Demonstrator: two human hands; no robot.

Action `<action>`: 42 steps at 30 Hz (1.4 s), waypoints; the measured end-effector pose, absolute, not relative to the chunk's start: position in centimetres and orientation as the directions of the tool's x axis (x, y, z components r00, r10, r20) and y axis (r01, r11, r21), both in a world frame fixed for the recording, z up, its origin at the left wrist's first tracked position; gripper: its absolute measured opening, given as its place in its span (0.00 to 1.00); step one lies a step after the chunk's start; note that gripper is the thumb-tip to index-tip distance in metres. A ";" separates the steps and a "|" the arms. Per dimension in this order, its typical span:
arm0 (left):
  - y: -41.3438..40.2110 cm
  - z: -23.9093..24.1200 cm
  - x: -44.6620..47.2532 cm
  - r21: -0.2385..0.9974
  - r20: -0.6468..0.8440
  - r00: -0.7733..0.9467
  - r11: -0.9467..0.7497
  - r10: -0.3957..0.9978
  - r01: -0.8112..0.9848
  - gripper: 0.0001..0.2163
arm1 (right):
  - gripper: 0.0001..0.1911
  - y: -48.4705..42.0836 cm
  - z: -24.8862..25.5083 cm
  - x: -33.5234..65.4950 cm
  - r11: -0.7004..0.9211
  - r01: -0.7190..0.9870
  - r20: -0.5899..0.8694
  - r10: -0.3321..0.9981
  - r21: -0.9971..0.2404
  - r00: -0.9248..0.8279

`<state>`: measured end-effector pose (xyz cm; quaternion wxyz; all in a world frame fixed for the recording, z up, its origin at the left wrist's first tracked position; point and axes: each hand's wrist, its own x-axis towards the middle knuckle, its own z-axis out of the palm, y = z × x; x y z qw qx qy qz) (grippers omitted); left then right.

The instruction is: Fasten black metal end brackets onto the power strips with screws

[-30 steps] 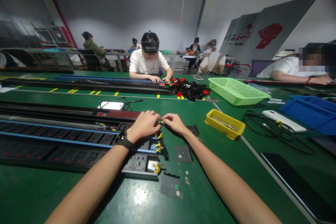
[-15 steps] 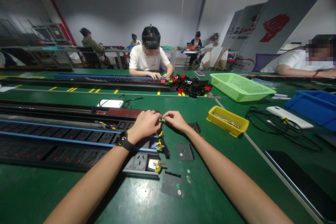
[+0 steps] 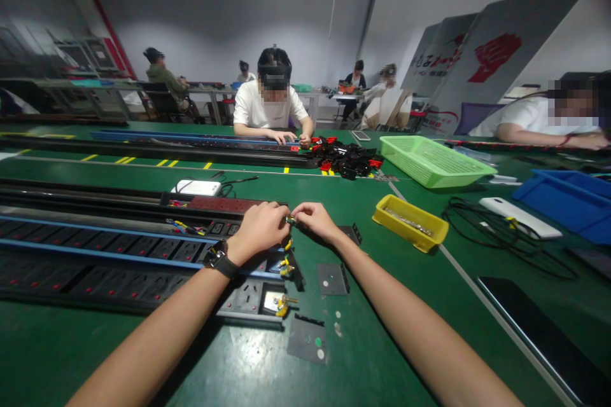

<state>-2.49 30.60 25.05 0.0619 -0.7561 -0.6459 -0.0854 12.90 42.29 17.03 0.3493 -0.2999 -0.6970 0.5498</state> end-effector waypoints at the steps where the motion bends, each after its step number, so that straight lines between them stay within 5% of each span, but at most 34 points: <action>1: 30.6 25.0 -2.5 0.021 0.211 0.149 -0.157 0.966 0.987 0.12 | 0.11 42.3 17.1 12.9 0.214 0.034 0.155 0.802 -0.976 -0.577; 20: 30.7 25.0 -2.4 -0.041 0.216 0.178 -0.173 0.960 0.984 0.15 | 0.11 42.7 16.4 12.7 0.197 0.005 0.165 0.832 -0.980 -0.530; 42: 31.0 24.5 -2.8 0.099 0.245 0.206 -0.236 0.947 0.967 0.12 | 0.15 42.5 16.9 12.9 0.183 -0.008 0.157 0.822 -0.983 -0.547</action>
